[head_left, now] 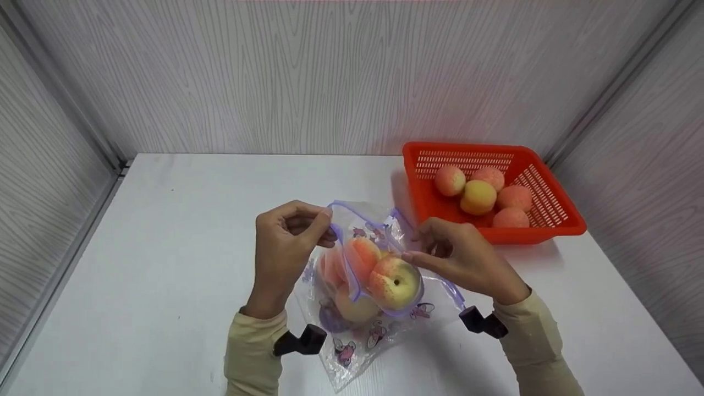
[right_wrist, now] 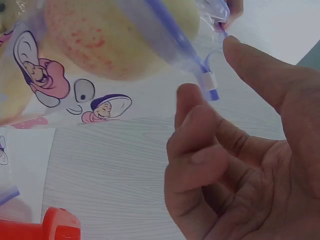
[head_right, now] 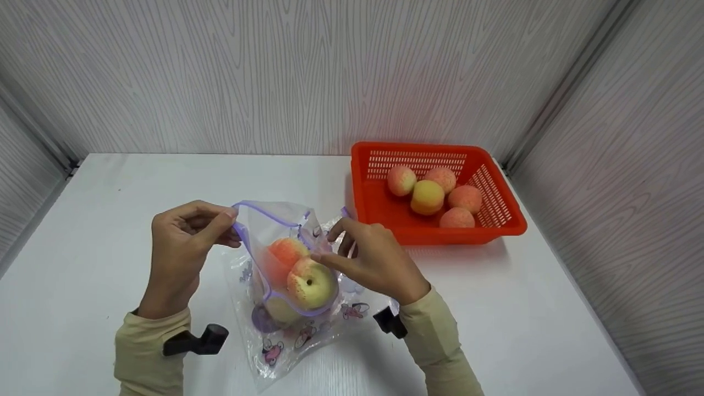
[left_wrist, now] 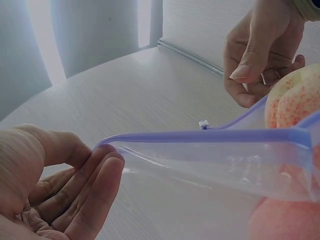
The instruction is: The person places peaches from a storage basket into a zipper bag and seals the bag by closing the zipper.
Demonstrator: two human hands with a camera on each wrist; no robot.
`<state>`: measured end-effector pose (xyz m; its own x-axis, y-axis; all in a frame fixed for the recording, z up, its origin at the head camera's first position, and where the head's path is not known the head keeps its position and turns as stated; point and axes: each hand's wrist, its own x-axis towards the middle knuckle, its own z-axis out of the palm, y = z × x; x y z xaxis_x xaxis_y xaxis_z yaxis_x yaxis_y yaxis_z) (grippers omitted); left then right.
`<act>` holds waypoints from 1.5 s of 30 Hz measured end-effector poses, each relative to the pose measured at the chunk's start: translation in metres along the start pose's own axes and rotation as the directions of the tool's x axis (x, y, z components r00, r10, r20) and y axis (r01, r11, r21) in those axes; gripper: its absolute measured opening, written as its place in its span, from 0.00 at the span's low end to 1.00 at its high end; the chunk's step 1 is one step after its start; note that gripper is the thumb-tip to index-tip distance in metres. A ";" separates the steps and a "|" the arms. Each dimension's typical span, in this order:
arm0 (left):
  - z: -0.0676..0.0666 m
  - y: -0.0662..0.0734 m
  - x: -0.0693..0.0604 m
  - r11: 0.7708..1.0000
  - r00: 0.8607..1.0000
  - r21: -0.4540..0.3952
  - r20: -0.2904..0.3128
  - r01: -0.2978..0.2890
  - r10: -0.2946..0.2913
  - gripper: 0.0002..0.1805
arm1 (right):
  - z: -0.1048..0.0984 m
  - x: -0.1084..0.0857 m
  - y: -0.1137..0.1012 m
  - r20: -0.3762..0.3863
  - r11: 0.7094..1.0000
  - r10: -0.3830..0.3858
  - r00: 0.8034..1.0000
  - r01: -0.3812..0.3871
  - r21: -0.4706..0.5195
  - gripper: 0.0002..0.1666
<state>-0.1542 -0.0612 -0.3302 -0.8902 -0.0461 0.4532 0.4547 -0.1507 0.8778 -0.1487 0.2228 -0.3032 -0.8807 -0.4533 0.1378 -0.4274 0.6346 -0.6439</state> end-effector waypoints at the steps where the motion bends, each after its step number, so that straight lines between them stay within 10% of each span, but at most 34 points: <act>1: -0.001 0.000 0.000 1.000 1.000 0.004 -0.001 -0.003 0.003 0.07 | 0.001 0.000 0.000 0.011 1.000 -0.001 1.000 0.001 -0.001 0.15; 10: -0.003 0.002 -0.001 1.000 1.000 0.030 -0.002 -0.008 0.008 0.07 | 0.006 -0.003 -0.001 0.028 0.999 -0.045 0.999 0.045 -0.010 0.08; 18: 0.003 0.005 0.000 1.000 1.000 0.013 0.009 -0.004 0.003 0.05 | 0.009 -0.003 -0.004 -0.105 0.983 -0.092 0.990 0.073 -0.170 0.02; 27: 0.005 0.012 0.005 1.000 1.000 0.010 0.025 0.014 -0.014 0.04 | -0.001 0.011 0.002 -0.266 0.993 0.032 0.963 -0.001 0.117 0.05; 35: 0.002 0.030 0.007 0.999 0.998 0.002 0.042 0.054 -0.054 0.04 | -0.008 0.022 -0.006 -0.315 0.903 0.218 0.924 -0.068 0.424 0.10; 45: 0.006 0.038 0.003 0.997 0.996 0.016 0.043 0.079 -0.080 0.05 | -0.013 0.037 0.001 -0.292 0.907 0.170 0.941 -0.034 0.419 0.12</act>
<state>-0.1391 -0.0613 -0.2951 -0.9216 0.0082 0.3880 0.3832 -0.1379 0.9133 -0.1839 0.2147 -0.2892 -0.9614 -0.1359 0.2394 -0.2717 0.3288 -0.9045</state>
